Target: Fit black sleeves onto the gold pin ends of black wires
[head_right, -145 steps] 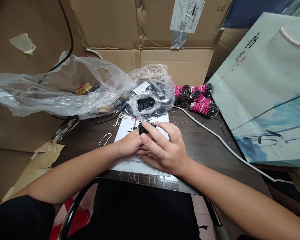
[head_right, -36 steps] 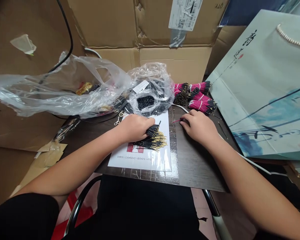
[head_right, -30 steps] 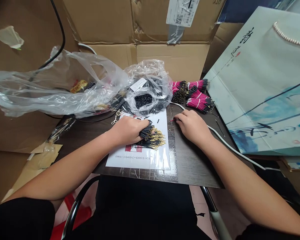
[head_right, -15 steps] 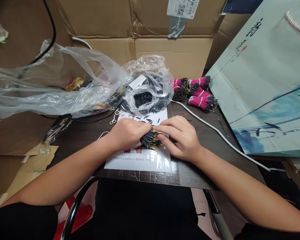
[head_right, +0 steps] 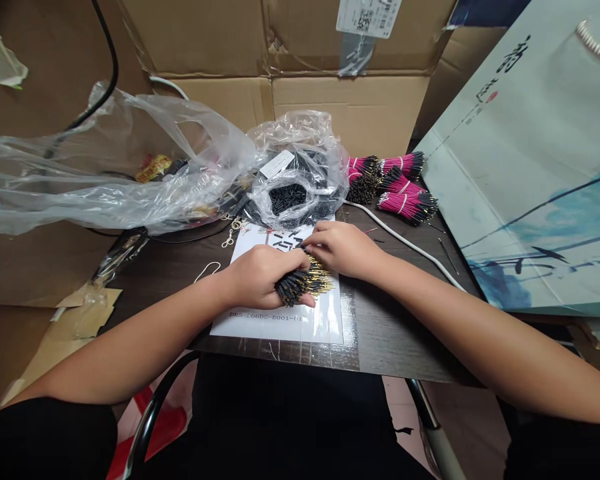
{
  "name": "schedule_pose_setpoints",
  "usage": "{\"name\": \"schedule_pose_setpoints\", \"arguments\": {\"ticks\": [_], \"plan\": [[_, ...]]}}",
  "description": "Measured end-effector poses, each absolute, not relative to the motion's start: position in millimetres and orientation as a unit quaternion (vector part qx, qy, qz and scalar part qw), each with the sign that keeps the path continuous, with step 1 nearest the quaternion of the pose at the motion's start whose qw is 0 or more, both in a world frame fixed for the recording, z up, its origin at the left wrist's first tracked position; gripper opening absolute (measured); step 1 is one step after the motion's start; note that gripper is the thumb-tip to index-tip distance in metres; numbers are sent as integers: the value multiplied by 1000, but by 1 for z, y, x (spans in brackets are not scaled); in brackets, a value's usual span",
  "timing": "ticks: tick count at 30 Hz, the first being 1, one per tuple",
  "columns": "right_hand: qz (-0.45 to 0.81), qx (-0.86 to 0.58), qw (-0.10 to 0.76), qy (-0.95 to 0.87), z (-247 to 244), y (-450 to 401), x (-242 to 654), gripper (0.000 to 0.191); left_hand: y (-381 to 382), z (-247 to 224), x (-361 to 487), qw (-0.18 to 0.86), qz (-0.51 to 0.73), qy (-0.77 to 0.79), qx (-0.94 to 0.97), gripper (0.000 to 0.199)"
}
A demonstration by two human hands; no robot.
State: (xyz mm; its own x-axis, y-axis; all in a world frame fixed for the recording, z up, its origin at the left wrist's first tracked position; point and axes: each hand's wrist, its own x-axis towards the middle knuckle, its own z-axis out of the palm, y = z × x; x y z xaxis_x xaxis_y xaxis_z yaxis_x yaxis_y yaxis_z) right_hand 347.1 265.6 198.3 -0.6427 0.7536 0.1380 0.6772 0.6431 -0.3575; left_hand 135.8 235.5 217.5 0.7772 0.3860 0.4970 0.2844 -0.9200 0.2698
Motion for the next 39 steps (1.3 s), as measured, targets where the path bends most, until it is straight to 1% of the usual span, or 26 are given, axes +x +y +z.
{"name": "schedule_pose_setpoints", "arguments": {"ticks": [5, 13, 15, 20, 22, 24, 27, 29, 32, 35, 39], "plan": [[152, -397, 113, -898, 200, 284, 335, 16, 240, 215, 135, 96, 283, 173, 939, 47], [124, -432, 105, -887, 200, 279, 329, 11, 241, 214, 133, 193, 290, 177, 920, 43], [117, -440, 128, -881, 205, 272, 331, 10, 240, 214, 133, 211, 299, 179, 913, 40], [94, -431, 262, -858, 216, 236, 343, 7, 236, 214, 133, 240, 327, 207, 890, 30], [82, -413, 294, -858, 217, 217, 347, 4, 235, 212, 133, 234, 338, 219, 885, 29], [55, -395, 320, -859, 215, 201, 349, 8, 234, 211, 134, 216, 329, 221, 892, 28], [-1, -372, 335, -865, 209, 188, 348, 16, 234, 210, 134, 196, 293, 214, 911, 19], [-32, -364, 337, -868, 206, 186, 346, 18, 233, 211, 134, 205, 274, 213, 915, 16], [-28, -362, 357, -861, 205, 187, 346, 19, 233, 213, 136, 245, 274, 216, 905, 15], [-9, -352, 379, -856, 205, 187, 348, 24, 231, 214, 138, 286, 288, 227, 885, 11], [-29, -348, 390, -852, 204, 186, 351, 27, 227, 215, 143, 331, 282, 246, 866, 10]]}}
